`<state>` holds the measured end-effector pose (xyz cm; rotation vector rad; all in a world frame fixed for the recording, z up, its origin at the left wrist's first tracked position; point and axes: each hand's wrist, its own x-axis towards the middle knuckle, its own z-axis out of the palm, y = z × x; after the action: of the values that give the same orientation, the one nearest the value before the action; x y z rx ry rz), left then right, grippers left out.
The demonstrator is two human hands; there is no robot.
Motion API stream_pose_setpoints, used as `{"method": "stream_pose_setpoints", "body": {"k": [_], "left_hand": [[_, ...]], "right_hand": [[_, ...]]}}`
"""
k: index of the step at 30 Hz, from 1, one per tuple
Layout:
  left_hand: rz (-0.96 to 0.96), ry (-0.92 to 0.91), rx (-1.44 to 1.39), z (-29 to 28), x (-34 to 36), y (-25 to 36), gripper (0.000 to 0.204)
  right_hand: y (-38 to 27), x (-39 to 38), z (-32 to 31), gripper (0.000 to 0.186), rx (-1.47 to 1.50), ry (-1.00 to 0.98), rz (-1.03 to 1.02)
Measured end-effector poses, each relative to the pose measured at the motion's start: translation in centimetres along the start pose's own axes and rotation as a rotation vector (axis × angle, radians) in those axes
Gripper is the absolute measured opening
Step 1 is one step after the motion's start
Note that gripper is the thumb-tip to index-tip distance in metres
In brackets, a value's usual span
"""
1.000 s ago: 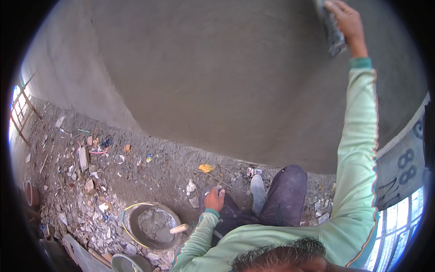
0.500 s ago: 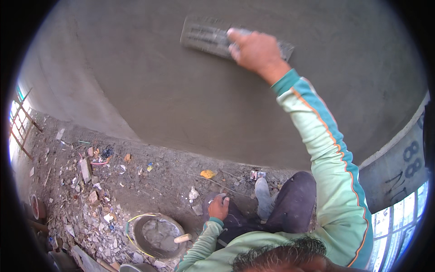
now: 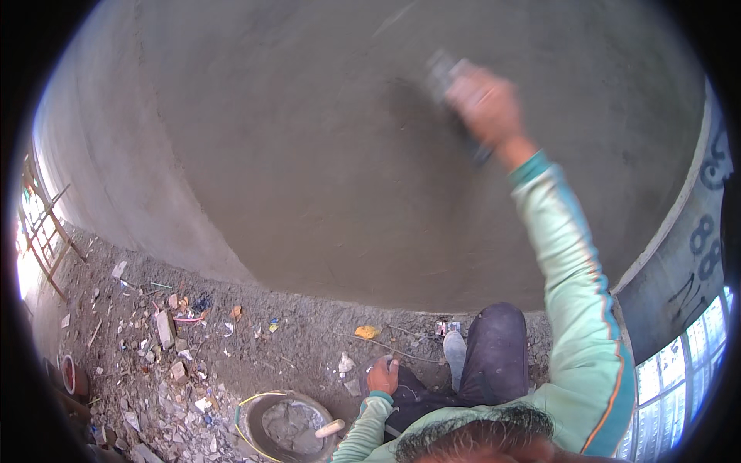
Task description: The person is smoothing a wet plaster surface on a wall using a trowel. They repeatedly apply and spread the material to create a flat finish.
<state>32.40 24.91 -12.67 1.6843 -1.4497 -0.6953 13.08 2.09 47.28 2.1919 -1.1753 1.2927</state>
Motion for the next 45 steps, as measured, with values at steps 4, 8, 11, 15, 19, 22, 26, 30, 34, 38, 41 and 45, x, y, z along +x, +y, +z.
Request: {"method": "stream_pose_setpoints", "body": {"k": [4,8,11,15,19,22,26,30,34,38,41,45], "left_hand": [[0.023,-0.021,-0.011,0.6,-0.2,0.3,0.036],[-0.045,-0.099,-0.043,0.1,-0.2,1.2,0.038],[-0.067,-0.109,-0.011,-0.9,-0.4,2.2,0.037],[-0.104,-0.102,0.011,-1.0,-0.3,1.7,0.036],[-0.041,-0.091,-0.030,0.3,0.0,2.1,0.035],[-0.027,-0.105,-0.026,0.1,0.0,2.2,0.035],[-0.063,-0.101,0.023,-1.4,-0.6,2.3,0.037],[-0.010,-0.064,0.012,-1.0,-0.7,2.3,0.040],[0.029,-0.070,-0.051,0.4,-1.1,2.4,0.040],[0.031,0.009,-0.034,-1.0,-1.4,1.1,0.039],[0.007,0.004,-0.052,-0.8,-1.6,0.8,0.037],[0.033,-0.030,-0.086,-0.2,-0.9,1.9,0.037]], "right_hand": [[9.3,12.5,-16.9,0.021,0.438,0.397,0.265],[5.6,16.5,-14.9,0.019,0.458,0.238,0.275],[0.9,21.1,-6.2,0.028,0.007,0.163,-0.078],[-6.7,21.7,-0.8,0.031,-0.103,0.031,0.008],[-11.2,19.2,1.3,0.033,-0.221,-0.024,0.005],[-13.2,16.3,4.7,0.034,-0.208,-0.178,0.004],[-14.1,12.3,13.0,0.028,-0.306,-0.255,-0.167],[-13.7,4.0,21.8,0.021,-0.296,-0.323,-0.309],[-8.6,-7.2,27.8,0.022,-0.427,-0.618,-0.380],[-9.3,-7.8,22.1,0.032,-0.399,-0.655,-0.333],[-5.9,-1.5,12.9,0.038,-0.234,-0.239,-0.159],[-2.6,7.6,2.2,0.043,-0.134,0.063,-0.048]]}}
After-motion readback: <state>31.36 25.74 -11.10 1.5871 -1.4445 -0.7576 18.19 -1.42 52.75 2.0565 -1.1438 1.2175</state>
